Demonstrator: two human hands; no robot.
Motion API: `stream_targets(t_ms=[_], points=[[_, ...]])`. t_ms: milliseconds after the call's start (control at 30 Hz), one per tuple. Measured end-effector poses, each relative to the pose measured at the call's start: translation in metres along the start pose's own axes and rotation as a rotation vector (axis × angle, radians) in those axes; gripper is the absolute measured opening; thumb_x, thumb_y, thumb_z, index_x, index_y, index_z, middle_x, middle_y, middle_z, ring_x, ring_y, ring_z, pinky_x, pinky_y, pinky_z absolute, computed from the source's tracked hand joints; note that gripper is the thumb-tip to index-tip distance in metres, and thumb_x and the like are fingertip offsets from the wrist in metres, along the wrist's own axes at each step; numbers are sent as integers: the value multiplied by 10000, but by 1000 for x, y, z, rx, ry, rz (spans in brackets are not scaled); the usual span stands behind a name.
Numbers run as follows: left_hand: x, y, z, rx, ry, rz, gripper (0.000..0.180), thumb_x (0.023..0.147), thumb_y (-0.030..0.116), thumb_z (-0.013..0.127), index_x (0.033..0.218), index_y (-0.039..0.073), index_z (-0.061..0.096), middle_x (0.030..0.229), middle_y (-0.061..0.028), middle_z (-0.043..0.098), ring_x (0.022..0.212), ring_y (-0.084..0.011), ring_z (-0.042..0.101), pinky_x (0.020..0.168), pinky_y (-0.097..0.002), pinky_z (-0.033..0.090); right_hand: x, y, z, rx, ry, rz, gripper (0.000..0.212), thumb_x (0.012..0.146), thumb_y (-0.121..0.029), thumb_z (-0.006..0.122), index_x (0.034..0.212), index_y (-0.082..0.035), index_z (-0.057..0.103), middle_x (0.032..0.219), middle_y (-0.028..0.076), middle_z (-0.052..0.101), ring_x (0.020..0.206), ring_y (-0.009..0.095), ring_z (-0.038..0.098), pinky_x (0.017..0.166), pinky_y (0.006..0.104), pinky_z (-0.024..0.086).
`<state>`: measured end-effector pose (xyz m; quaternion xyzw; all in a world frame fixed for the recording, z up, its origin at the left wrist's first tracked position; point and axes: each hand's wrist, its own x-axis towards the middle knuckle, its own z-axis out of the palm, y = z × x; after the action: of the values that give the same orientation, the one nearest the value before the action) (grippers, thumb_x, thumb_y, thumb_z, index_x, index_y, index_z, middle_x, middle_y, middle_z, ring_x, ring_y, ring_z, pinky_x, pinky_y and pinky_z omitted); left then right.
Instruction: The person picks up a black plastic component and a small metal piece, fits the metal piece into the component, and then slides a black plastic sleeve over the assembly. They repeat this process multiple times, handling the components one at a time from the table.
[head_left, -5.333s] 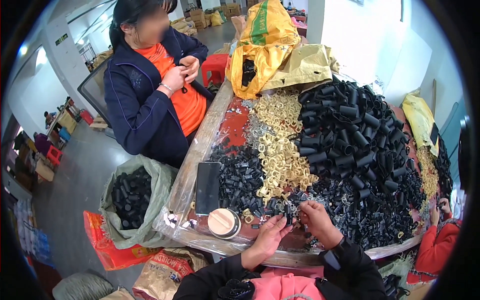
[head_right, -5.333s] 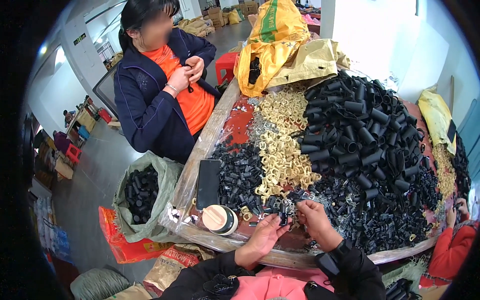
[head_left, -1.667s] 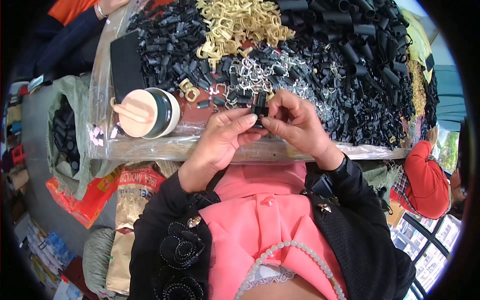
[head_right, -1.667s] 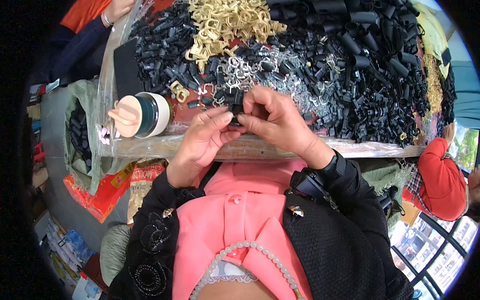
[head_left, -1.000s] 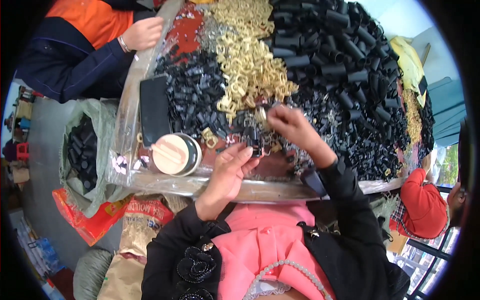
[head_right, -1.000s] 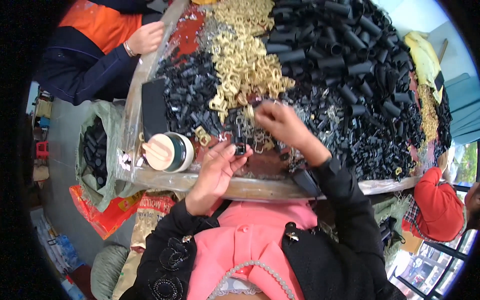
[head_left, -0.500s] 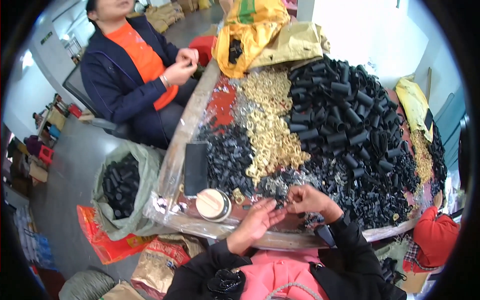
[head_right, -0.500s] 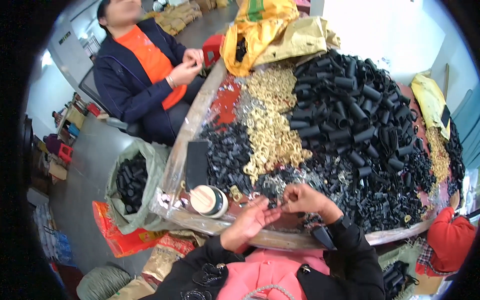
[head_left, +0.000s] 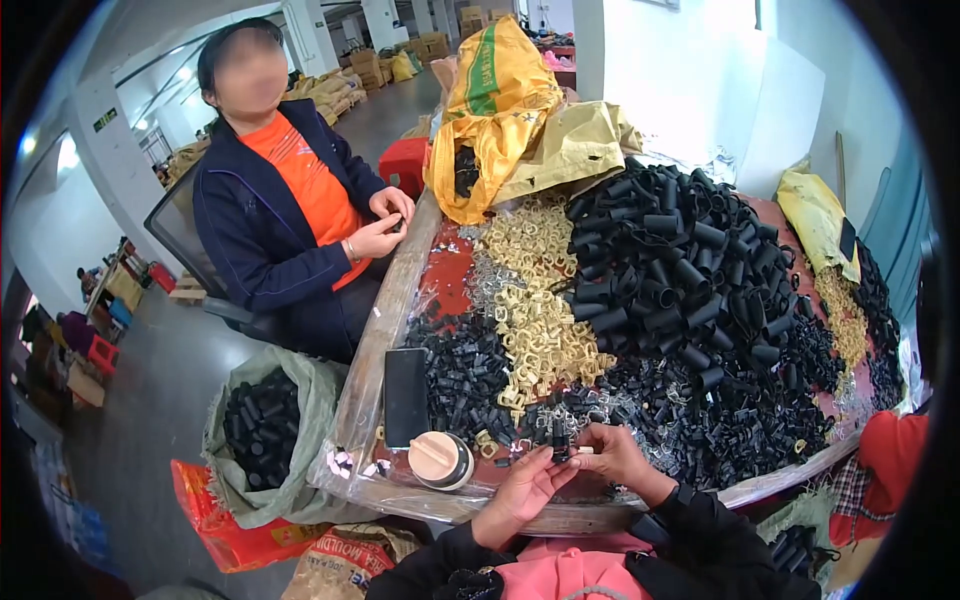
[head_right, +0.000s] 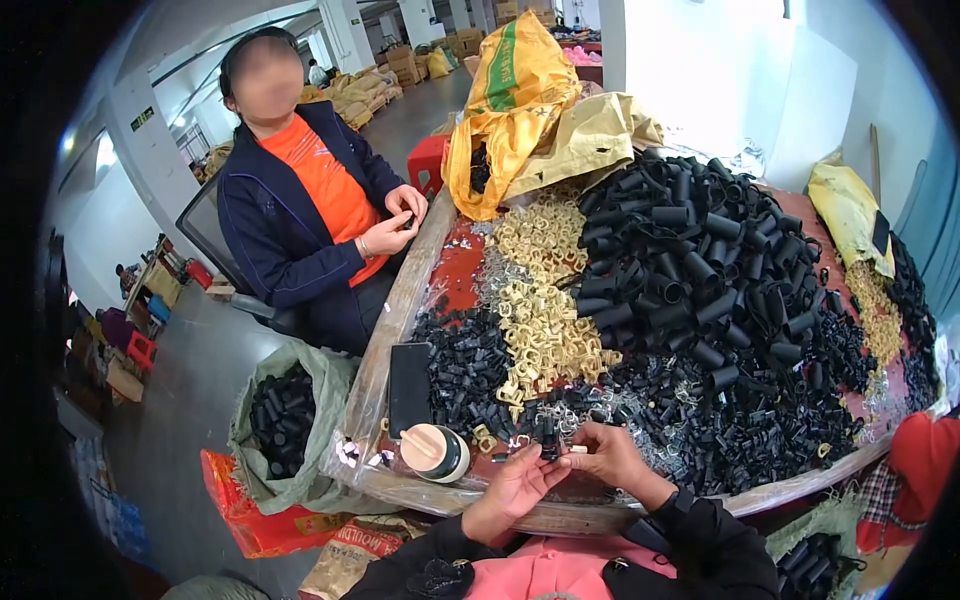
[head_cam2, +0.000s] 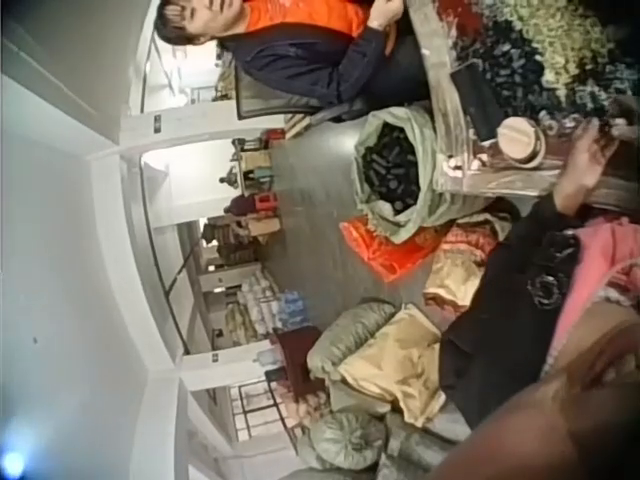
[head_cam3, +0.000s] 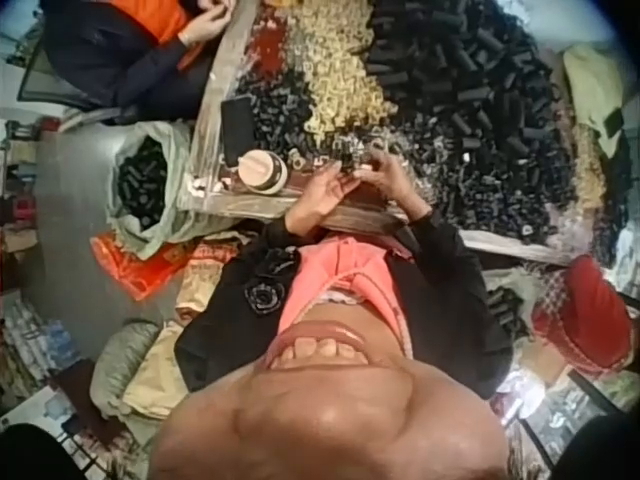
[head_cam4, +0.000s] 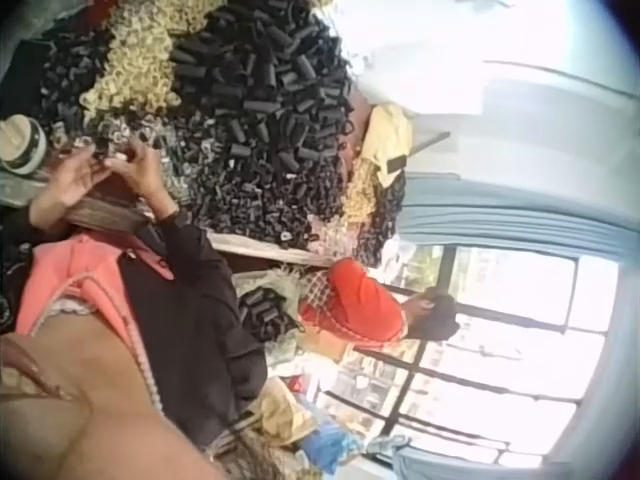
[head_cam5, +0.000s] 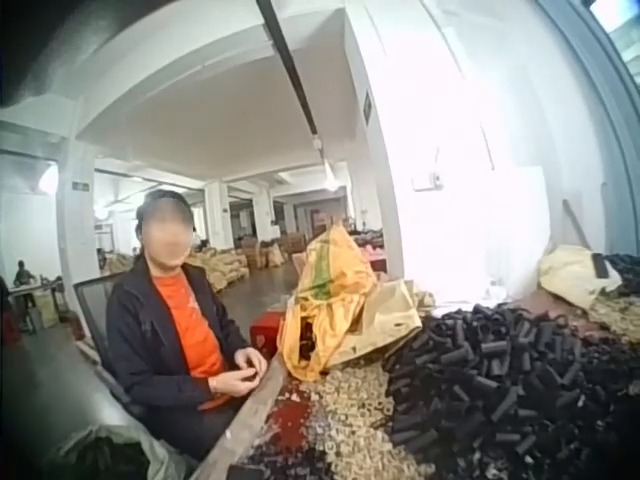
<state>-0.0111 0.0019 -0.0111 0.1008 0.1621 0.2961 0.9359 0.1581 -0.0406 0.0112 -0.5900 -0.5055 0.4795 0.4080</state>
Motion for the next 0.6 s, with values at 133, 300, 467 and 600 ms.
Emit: stream_targets(t_ms=[133,300,467,600], points=[[-2,-5,2,-27,35,1,154,829,93,472,954,22,529,977,-102,568,912,-215,548,861,-359,429,-10,8,4,123,14,-13,327,718,-210,666,924,-2,518,680,3,498,592,61,471,497,201,380],[1,-7,1,-21,44,29,213,816,102,482,1008,10,493,1002,-127,555,931,-249,539,851,-378,436,-19,6,2,-28,51,-355,306,805,-170,551,1036,19,483,857,89,495,764,149,492,608,250,413],[2,1,11,75,4,0,196,819,84,474,1000,14,502,973,-127,572,908,-259,558,782,-348,477,-24,-21,1,541,183,132,217,828,-77,496,1027,7,479,927,69,532,732,108,536,599,228,454],[5,4,22,250,39,-39,215,816,97,499,1000,-12,517,932,-105,586,835,-197,588,707,-253,495,-22,-13,-16,393,192,-27,178,820,-65,512,976,19,527,777,18,550,646,66,525,568,188,431]])
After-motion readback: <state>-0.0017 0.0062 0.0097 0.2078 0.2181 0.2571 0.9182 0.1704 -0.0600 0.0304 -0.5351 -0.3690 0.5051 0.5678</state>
